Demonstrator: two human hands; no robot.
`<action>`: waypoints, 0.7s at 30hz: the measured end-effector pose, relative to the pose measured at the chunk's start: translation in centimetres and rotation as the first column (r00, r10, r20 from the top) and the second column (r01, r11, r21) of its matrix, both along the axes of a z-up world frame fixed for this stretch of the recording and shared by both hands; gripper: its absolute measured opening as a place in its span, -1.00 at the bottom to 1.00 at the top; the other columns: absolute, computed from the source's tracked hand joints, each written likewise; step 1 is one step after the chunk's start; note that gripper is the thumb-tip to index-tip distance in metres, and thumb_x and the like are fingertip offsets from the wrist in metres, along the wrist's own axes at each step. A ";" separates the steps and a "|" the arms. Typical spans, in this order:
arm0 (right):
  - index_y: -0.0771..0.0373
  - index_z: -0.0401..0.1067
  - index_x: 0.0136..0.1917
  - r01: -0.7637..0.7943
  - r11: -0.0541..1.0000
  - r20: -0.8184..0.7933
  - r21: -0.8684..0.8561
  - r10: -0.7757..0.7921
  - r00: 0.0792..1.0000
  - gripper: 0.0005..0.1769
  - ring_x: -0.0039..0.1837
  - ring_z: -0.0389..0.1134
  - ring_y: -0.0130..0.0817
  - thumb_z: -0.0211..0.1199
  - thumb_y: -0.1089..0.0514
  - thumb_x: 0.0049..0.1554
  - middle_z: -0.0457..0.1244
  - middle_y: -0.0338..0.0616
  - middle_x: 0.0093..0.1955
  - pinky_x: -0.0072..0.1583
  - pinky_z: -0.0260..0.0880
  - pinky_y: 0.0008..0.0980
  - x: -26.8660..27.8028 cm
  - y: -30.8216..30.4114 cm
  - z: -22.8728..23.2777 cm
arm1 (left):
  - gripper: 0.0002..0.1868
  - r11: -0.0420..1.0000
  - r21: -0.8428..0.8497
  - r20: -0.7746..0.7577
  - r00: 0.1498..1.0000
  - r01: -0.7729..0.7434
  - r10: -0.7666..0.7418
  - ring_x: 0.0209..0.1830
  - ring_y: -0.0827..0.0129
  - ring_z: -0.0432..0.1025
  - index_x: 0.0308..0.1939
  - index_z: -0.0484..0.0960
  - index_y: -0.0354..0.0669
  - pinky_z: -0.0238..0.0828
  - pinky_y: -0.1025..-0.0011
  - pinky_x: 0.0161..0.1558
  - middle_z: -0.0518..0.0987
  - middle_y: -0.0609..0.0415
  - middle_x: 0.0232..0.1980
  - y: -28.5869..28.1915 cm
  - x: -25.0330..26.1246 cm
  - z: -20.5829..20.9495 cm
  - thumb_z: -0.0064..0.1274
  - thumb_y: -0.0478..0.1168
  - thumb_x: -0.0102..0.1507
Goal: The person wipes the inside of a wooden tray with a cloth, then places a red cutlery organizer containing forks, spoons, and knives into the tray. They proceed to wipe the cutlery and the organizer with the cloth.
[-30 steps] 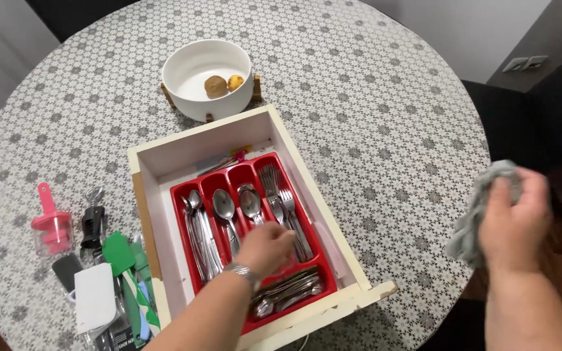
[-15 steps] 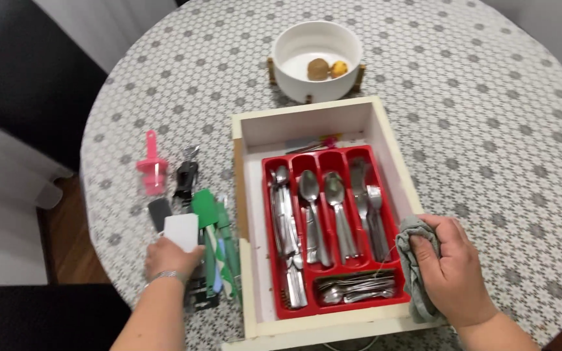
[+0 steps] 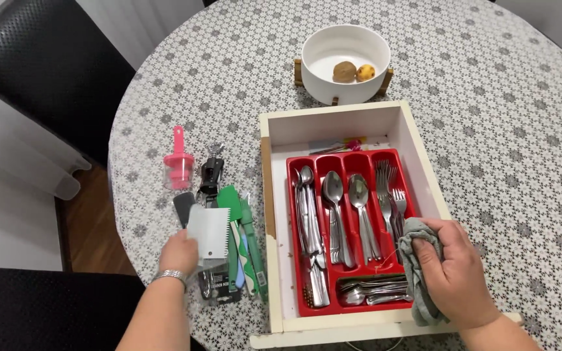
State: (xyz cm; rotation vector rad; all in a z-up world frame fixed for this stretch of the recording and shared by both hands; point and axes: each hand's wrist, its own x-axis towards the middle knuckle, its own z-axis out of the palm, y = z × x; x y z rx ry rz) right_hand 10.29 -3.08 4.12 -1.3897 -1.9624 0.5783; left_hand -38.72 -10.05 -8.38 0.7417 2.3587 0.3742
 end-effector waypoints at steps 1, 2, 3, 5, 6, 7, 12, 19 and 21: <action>0.24 0.41 0.27 -0.002 1.000 0.000 -0.031 0.002 1.000 -0.61 0.16 0.37 -0.20 0.07 0.07 0.23 0.35 -0.08 0.07 0.23 0.38 -0.18 -0.2 0.1 0.1 | -0.59 0.999 0.038 -0.080 0.997 0.014 -0.011 0.00 -0.21 0.49 -0.03 0.61 -0.16 0.37 0.00 0.04 0.63 -0.31 0.01 -0.3 -2.0 -2.1 -0.27 -0.22 0.14; 0.24 0.41 0.27 -0.003 1.000 -0.003 -0.028 0.003 1.000 -0.61 0.16 0.37 -0.20 0.07 0.07 0.23 0.35 -0.08 0.07 0.23 0.38 -0.18 -0.7 -0.1 0.1 | -0.59 0.999 0.041 -0.084 0.996 0.012 -0.009 0.00 -0.21 0.49 -0.03 0.61 -0.16 0.37 0.00 0.04 0.63 -0.31 0.01 -0.7 0.0 1.6 -0.27 -0.22 0.14; 0.20 0.43 0.26 0.034 0.997 -0.011 -0.064 -0.035 0.999 -0.60 0.13 0.39 -0.18 0.07 0.02 0.22 0.35 -0.09 0.07 0.20 0.40 -0.15 -1.0 -0.2 0.1 | -0.66 0.979 0.164 0.020 0.993 -0.118 0.117 -0.15 -0.05 0.53 -0.05 0.62 -0.17 0.45 0.08 -0.12 0.67 -0.18 -0.08 -0.8 2.1 5.2 -0.22 -0.24 0.20; 0.16 0.44 0.25 0.075 0.992 -0.017 -0.096 -0.077 0.997 -0.59 0.11 0.40 -0.15 0.06 -0.03 0.22 0.35 -0.09 0.07 0.17 0.43 -0.12 -2.9 -0.7 0.6 | -0.73 0.929 0.272 0.139 0.966 -0.251 0.220 -0.30 0.12 0.57 -0.08 0.64 -0.17 0.53 0.16 -0.28 0.71 -0.06 -0.17 -0.2 7.6 11.1 -0.16 -0.26 0.26; 0.10 0.39 0.23 0.044 0.960 -0.171 -0.275 -0.094 0.981 -0.67 -0.07 0.47 -0.16 0.06 0.05 0.22 0.39 -0.06 0.01 -0.05 0.56 -0.14 -4.3 -1.0 1.2 | -0.72 0.894 0.278 0.444 0.872 -0.351 0.205 -0.09 0.03 0.56 -0.01 0.56 -0.28 0.61 0.19 -0.19 0.67 -0.16 0.00 0.6 11.0 13.3 -0.16 -0.37 0.24; 0.04 0.34 0.22 -0.015 0.900 -0.315 -0.436 -0.136 0.939 -0.72 -0.24 0.54 -0.17 0.05 0.13 0.23 0.43 -0.03 -0.06 -0.27 0.70 -0.17 -5.8 -1.4 1.6 | -0.68 0.858 0.254 0.703 0.694 -0.446 0.152 0.12 -0.06 0.56 0.05 0.49 -0.40 0.69 0.22 -0.09 0.62 -0.26 0.17 1.4 14.5 15.4 -0.16 -0.48 0.23; 0.10 0.32 0.17 -0.149 0.985 0.224 0.082 0.128 0.966 -0.74 0.02 0.41 0.09 0.02 0.03 0.24 0.30 -0.02 0.14 -0.10 0.44 0.11 -7.9 1.3 -0.8 | -0.83 0.956 0.290 0.706 0.682 -0.037 -0.188 -0.29 0.36 0.48 -0.13 0.60 -0.13 0.60 0.44 -0.24 0.60 0.04 -0.24 2.0 26.1 15.6 -0.08 -0.39 0.30; 0.07 0.18 0.12 -0.287 0.952 0.310 0.106 0.243 0.919 -0.85 -0.37 0.30 -0.01 -0.06 0.09 0.27 0.19 0.02 0.01 -0.44 0.37 0.06 -5.5 -0.8 -2.3 | -0.78 0.930 0.304 0.573 0.740 0.206 -0.351 -0.44 0.21 0.59 -0.34 0.48 -0.16 0.75 0.33 -0.40 0.55 -0.01 -0.35 2.0 28.6 15.3 -0.26 -0.49 0.13; 0.02 0.21 0.17 -0.142 0.990 0.341 0.017 0.128 0.931 -0.78 -0.31 0.32 -0.02 -0.09 0.04 0.27 0.19 -0.07 0.09 -0.36 0.36 0.08 -4.0 2.1 -2.9 | -0.76 0.931 0.275 0.659 0.657 0.241 -0.365 -0.35 0.32 0.59 -0.15 0.56 -0.12 0.74 0.47 -0.33 0.59 0.03 -0.24 1.7 29.5 15.7 -0.20 -0.44 0.24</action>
